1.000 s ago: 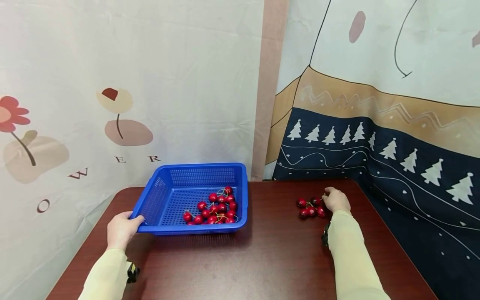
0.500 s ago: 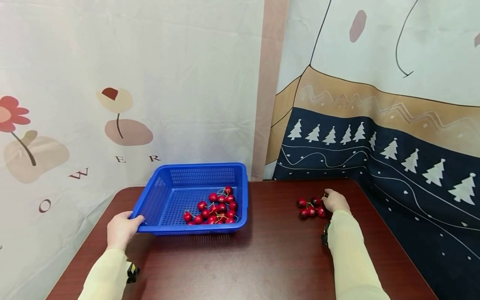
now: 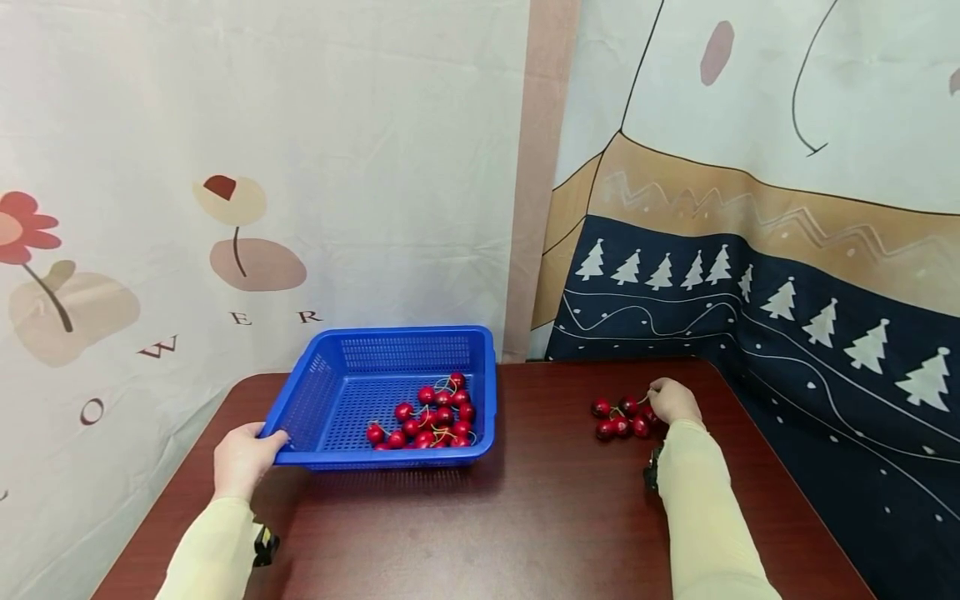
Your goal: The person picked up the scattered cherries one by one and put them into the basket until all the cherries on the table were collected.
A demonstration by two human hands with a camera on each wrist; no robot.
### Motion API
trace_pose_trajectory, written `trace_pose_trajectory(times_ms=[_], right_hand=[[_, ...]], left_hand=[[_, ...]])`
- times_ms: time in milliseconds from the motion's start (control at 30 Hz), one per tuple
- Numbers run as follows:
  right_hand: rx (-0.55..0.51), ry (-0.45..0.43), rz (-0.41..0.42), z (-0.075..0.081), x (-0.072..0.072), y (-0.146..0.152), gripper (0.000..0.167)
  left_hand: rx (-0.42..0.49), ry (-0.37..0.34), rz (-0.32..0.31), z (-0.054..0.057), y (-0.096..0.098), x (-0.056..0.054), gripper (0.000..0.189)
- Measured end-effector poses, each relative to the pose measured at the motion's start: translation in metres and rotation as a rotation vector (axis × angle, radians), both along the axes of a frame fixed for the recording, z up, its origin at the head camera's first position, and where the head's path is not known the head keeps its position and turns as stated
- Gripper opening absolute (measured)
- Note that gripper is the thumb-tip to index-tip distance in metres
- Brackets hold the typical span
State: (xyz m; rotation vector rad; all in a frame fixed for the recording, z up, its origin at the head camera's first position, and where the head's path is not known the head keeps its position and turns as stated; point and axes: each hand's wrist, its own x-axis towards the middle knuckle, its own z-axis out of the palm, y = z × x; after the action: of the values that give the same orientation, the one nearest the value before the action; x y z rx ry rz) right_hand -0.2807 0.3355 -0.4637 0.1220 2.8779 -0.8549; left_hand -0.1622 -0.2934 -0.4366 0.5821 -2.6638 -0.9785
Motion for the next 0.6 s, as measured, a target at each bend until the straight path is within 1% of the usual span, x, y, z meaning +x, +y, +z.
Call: trace_pose_trajectory(times_ms=[300,433,600], right_hand=[[-0.050,0.008,-0.062,0.005,0.007,0.006,0.027],[-0.057,0.034,-0.057,0.008,0.009,0.006,0.024],[-0.068,0.083,-0.026,0.014,0.009,0.006,0.024]], left_hand=[[0.010,-0.011,0.006,0.000,0.001,0.000,0.039],[0.010,-0.014,0.010,0.001,0.002,0.000,0.039],[0.011,-0.014,0.008,0.002,0.002,0.000,0.041]])
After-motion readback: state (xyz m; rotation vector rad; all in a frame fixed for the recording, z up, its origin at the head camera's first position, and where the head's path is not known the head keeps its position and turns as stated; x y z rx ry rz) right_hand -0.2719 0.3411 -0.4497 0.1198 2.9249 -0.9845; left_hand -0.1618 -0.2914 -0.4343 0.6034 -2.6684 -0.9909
